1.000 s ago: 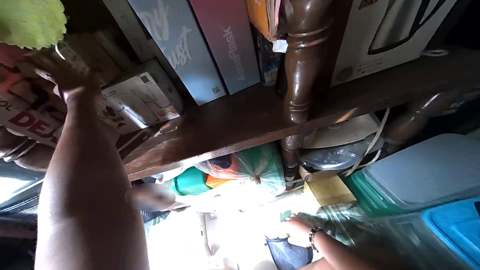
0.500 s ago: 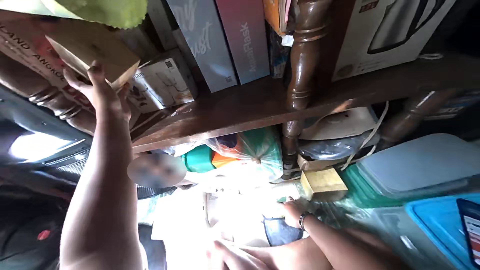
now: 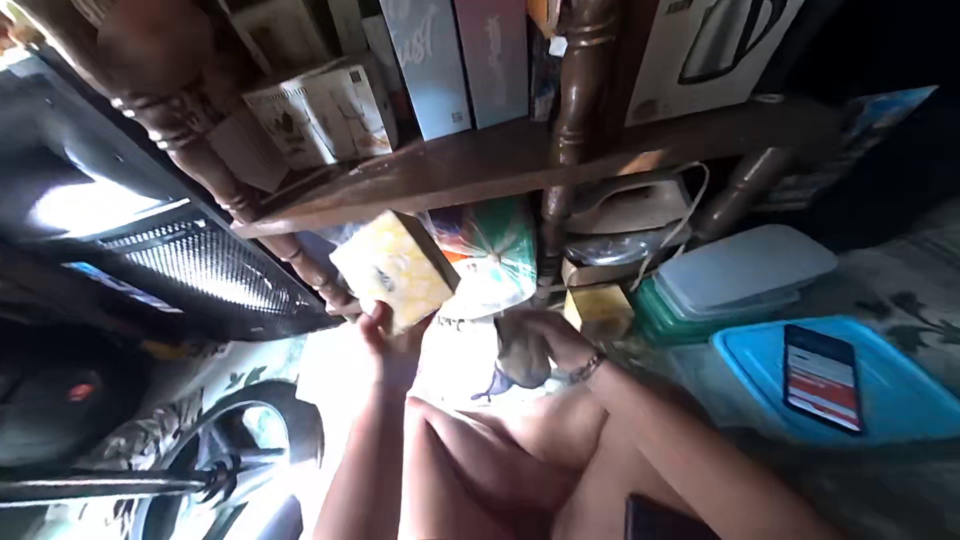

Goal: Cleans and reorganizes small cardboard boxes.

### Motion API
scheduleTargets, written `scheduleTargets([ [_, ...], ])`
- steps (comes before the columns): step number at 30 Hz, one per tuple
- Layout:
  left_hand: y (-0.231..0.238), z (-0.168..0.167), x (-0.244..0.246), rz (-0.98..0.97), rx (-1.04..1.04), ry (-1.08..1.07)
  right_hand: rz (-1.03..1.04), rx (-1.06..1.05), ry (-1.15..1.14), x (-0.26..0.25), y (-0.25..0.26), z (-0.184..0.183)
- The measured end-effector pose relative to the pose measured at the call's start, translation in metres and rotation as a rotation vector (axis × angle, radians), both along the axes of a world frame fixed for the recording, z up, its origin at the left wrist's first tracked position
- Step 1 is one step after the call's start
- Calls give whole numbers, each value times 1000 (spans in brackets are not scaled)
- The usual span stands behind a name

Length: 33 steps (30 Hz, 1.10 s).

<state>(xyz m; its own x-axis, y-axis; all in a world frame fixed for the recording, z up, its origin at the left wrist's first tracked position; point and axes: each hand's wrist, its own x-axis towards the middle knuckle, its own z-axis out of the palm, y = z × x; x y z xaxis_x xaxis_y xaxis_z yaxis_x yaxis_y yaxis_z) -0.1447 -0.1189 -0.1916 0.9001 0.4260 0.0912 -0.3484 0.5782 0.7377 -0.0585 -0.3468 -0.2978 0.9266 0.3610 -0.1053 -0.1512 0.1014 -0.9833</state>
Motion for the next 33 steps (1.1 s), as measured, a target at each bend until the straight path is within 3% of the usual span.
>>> scheduleTargets([
  [3, -23, -47, -12, -80, -30, 120, -230, 203, -51, -14, 14, 51],
  [8, -49, -84, -6, -99, 129, 263, 87, 49, -428, -24, 28, 47],
  [11, -47, -97, 1, -142, 336, 288, 48, 60, -334, -33, 30, 37],
  [14, -38, -117, 9, -86, 388, 298, -105, 107, -166, -43, 31, 29],
  [17, -33, -125, 7, -176, 75, 296, -198, 100, -180, -55, 39, 20],
  [19, -26, -131, 10, -285, -217, 286, -253, 40, -289, -58, 47, 16],
  [21, -19, -141, 9, -357, -373, 296, -282, -60, -409, -59, 51, 14],
  [24, -13, -144, 8, -412, -489, 284, -314, -130, -528, -55, 51, 22],
  [28, -4, -138, 9, -377, -570, 238, -533, 62, -393, -57, 56, 54],
  [31, -1, -141, 11, -356, -580, 221, -372, -197, -675, -74, 65, 52],
  [33, -4, -146, 14, -362, -593, 229, -100, -445, -880, -84, 73, 33],
])
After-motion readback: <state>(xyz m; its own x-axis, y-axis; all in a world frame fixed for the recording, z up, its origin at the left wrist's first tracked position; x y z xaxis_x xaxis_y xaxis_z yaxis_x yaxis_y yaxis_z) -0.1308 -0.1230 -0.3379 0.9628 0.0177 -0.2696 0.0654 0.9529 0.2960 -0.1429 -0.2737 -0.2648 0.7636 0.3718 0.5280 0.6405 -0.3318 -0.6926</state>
